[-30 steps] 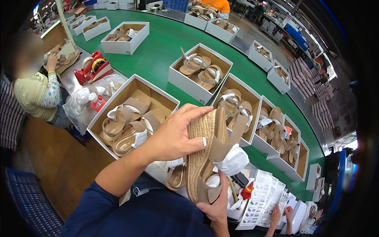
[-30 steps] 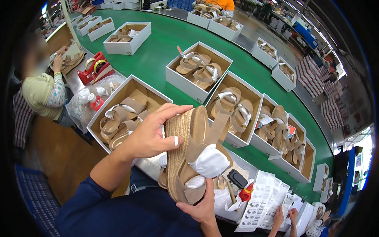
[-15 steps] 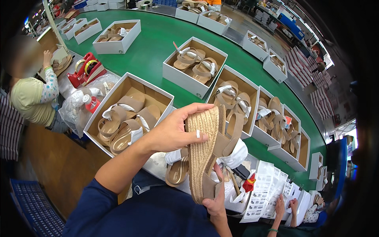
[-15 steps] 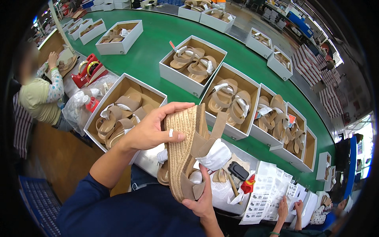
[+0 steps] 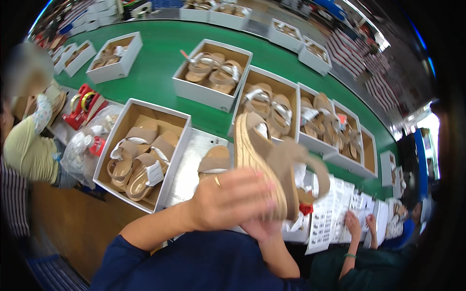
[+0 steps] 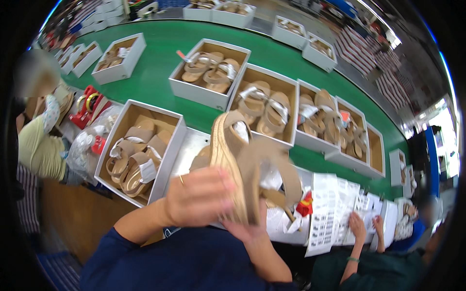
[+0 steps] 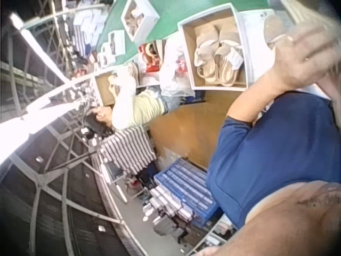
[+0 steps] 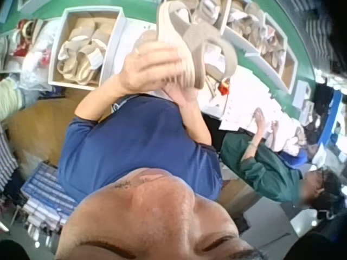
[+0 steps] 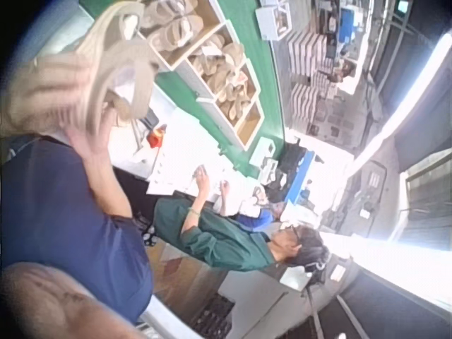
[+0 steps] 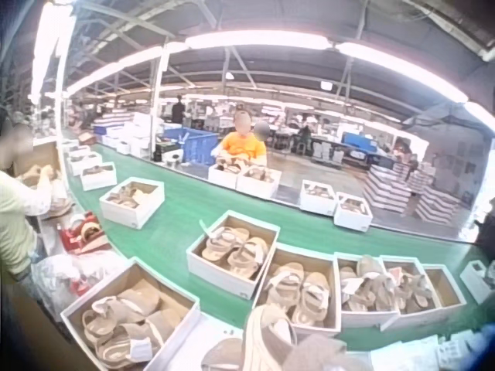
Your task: The person picks up beige wedge sandals from white boxes on a green conveyor belt, uses red-handled scissors to trim excess material from the woven wedge, and places the shoes back into the boxes. The person repeats this process for multiple pairs of sandals.
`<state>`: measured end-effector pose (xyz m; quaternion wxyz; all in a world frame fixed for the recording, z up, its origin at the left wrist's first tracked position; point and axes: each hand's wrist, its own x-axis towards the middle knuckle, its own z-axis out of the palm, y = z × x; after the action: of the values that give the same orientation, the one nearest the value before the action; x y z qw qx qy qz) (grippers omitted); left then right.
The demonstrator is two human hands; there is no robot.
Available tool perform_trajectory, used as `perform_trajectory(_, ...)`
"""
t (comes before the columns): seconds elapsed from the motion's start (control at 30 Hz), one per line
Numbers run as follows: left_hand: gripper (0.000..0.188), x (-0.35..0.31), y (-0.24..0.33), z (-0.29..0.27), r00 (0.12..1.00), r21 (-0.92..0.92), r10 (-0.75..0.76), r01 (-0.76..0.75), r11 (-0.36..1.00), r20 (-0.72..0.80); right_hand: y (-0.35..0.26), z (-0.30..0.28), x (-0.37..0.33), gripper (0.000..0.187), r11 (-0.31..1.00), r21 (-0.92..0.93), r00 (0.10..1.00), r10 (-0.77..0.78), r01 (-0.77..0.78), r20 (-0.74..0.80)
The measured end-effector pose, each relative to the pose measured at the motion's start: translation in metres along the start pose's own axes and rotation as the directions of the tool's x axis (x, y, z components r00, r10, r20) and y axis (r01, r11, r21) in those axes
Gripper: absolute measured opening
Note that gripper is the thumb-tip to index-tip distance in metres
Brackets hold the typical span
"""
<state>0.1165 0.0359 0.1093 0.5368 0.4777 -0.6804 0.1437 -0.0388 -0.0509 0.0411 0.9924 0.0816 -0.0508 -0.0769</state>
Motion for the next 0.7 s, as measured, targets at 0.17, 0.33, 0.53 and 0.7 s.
perform_trajectory(0.17,0.045,-0.027,0.018,0.002,0.945,-0.114,-0.118,0.159,0.981,0.304,-0.028,-0.013,-0.006,0.067,0.99,0.127,0.998,-0.056,0.054,0.016)
perform_trajectory(0.33,0.056,-0.123,-0.026,0.006,0.116,-0.44,-0.989,0.886,0.147,-0.097,-0.047,-0.014,-0.011,0.063,0.993,0.067,0.99,-0.103,0.097,0.1)
perform_trajectory(0.53,0.07,-0.176,-0.053,0.046,-0.13,-0.499,-0.97,0.839,-0.218,0.205,-0.047,-0.022,-0.015,0.077,0.983,0.129,0.969,-0.156,0.133,0.192)
perform_trajectory(0.7,0.068,-0.157,-0.044,0.064,-0.052,-0.511,-0.971,0.843,-0.168,0.234,-0.049,-0.027,-0.023,0.072,0.981,0.139,0.977,-0.158,0.138,0.145)
